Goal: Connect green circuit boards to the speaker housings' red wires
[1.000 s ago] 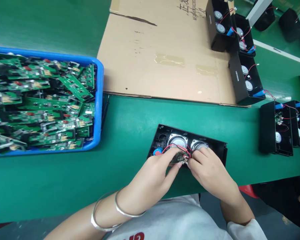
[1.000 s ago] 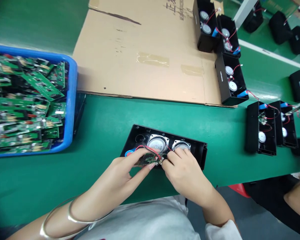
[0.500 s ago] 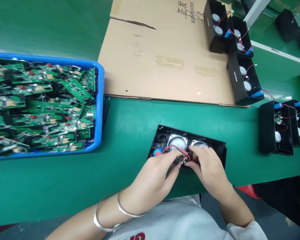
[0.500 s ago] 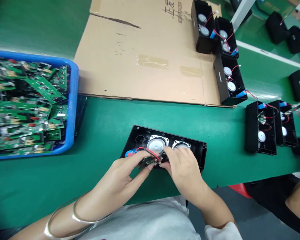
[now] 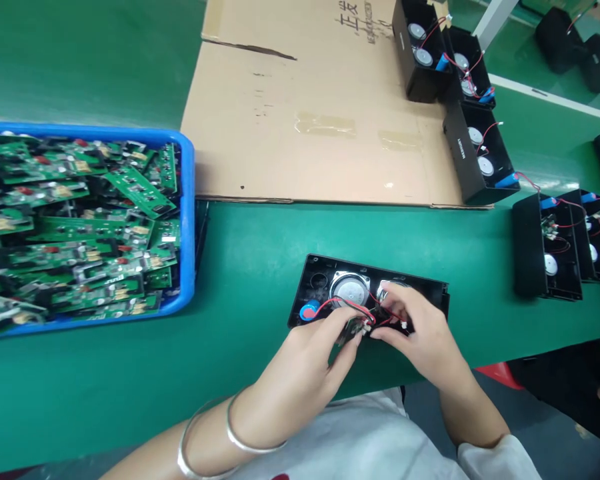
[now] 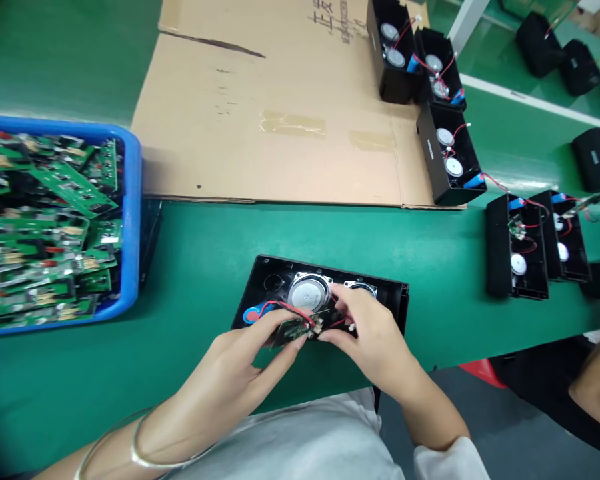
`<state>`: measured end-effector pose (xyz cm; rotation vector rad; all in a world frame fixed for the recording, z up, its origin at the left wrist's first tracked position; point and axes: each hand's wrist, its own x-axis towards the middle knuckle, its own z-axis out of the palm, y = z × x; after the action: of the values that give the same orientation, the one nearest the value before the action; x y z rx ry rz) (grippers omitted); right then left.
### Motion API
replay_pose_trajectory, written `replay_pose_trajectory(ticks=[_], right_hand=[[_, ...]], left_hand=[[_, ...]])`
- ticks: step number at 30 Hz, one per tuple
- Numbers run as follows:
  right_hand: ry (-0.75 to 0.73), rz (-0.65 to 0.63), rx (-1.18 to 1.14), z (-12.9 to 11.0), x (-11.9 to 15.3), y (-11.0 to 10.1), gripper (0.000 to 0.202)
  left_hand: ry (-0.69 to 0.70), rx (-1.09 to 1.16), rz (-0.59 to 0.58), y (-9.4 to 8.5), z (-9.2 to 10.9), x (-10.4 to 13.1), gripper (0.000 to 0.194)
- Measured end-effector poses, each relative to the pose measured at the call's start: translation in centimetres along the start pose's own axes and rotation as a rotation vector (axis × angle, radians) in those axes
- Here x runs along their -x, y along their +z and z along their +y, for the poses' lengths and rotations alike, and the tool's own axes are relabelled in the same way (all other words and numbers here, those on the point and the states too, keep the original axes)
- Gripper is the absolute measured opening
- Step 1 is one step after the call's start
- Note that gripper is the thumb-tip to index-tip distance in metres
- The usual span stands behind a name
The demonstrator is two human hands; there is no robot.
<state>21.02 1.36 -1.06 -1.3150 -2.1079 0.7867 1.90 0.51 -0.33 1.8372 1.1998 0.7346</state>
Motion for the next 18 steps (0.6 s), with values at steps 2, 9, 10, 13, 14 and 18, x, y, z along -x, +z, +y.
replay_pose_trajectory(ticks=[2,9,10,13,14,18], right_hand=[[0.081,-0.003,-0.137,0.3,0.2,-0.8,0.042],[0.019,0.023,-0.222,0.2,-0.3,-1.3,0.014],[0.025,0.022,-0.227,0.1,-0.5,-1.2,0.013],[0.053,0.007,-0.149,-0.2,-1.3,-0.9,0.011],[0.048,-0.002,-0.102,-0.2,-1.5,-0.9,0.011],[-0.045,-0.06,0.016,-0.1,-1.9,-0.6,0.019]], left_hand=[[-0.03,0.007,-0.005,-0.3,0.2,0.1,0.021],[-0.079,-0.004,-0.012,-1.1,0.2,0.2,0.021],[-0.082,-0.001,-0.013,-1.1,0.2,0.2,0.022],[-0.079,-0.017,0.0,-1.0,0.4,0.2,0.022],[-0.073,-0.031,0.012,-1.0,0.4,0.2,0.022],[-0.053,-0.08,0.069,-0.9,0.3,0.1,0.021]])
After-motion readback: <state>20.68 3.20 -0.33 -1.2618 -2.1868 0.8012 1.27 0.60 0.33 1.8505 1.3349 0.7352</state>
